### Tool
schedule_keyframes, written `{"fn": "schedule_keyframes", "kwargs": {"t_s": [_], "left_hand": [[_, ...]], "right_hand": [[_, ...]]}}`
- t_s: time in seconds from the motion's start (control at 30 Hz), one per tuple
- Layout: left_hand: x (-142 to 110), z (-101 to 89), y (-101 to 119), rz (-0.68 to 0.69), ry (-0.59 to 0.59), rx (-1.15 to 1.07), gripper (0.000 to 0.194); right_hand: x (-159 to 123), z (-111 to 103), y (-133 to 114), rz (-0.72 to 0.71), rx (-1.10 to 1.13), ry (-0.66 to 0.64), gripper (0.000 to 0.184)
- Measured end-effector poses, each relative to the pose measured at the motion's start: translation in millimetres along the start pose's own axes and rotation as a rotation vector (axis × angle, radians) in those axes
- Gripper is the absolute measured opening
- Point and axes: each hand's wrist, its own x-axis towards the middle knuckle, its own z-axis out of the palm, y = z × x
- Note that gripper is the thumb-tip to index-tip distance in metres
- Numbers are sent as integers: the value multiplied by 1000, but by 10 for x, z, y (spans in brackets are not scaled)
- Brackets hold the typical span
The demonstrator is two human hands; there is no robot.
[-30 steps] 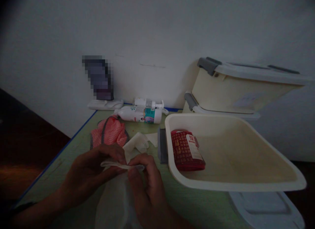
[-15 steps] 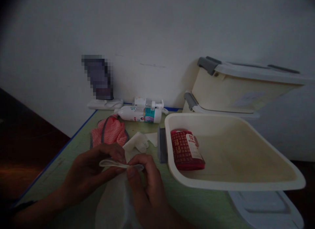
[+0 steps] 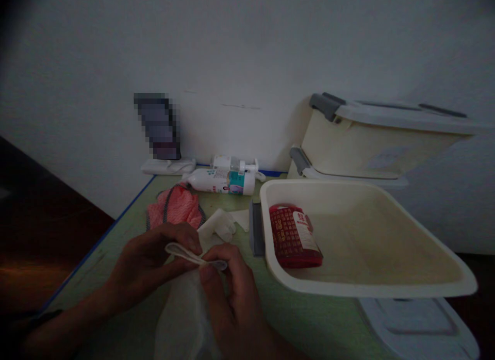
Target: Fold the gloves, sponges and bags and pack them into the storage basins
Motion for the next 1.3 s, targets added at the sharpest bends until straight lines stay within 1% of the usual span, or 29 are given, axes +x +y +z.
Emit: {"fn": "schedule_keyframes", "kwargs": {"t_s": [0.1, 0.17, 0.2, 0.27, 0.33, 0.4, 0.47, 0.53, 0.6, 0.67, 0.73, 0.87, 0.93, 1.0, 1.07, 1.13, 1.23, 1.3], "left_hand": [[41, -48, 13, 48, -66, -75, 10], [84, -73, 102, 77, -68, -128, 11], [116, -84, 172, 92, -65, -146, 11], [209, -104, 356, 124, -71, -159, 9], [345, -122, 568, 155, -100, -120, 6], [514, -138, 776, 191, -89, -57, 5], [684, -148, 952, 176, -103, -11, 5], [823, -155, 1080, 168, -152, 46, 4], [912, -164, 1150, 176, -200, 156, 3], [952, -182, 1162, 182, -228, 294, 6], [965, -207, 1131, 149, -254, 417, 11], [984, -244, 1038, 36, -318, 588, 13], [998, -244, 1009, 22, -336, 616, 12], [1006, -236, 997, 38, -351, 627, 10], [1003, -225, 1003, 71, -344, 642, 7], [991, -217, 1025, 100, -313, 649, 5], [963, -216, 1071, 136, -259, 613, 4], [942, -220, 1098, 184, -217, 585, 4]], "right_hand": [[2, 3, -105, -80, -89, -26, 7], [31, -25, -261, -156, -204, -26, 8], [59, -54, -370, -193, -266, -20, 8], [148, -137, -642, -225, -392, -65, 5], [278, -246, -947, -283, -467, -121, 4], [433, -360, -1226, -325, -542, -135, 8], [586, -462, -1433, -318, -636, -125, 9], [709, -545, -1538, -354, -674, -105, 9], [790, -610, -1538, -368, -698, -93, 10], [837, -659, -1458, -360, -712, -95, 12], [860, -693, -1344, -321, -739, -130, 14], [861, -717, -1185, -152, -870, -266, 14], [854, -722, -1165, -101, -863, -339, 12], [854, -731, -1170, -78, -844, -380, 10], [861, -746, -1188, -83, -858, -352, 9], [871, -765, -1215, -113, -879, -274, 9], [871, -795, -1262, -189, -859, -197, 9], [859, -814, -1291, -239, -833, -178, 10]]}}
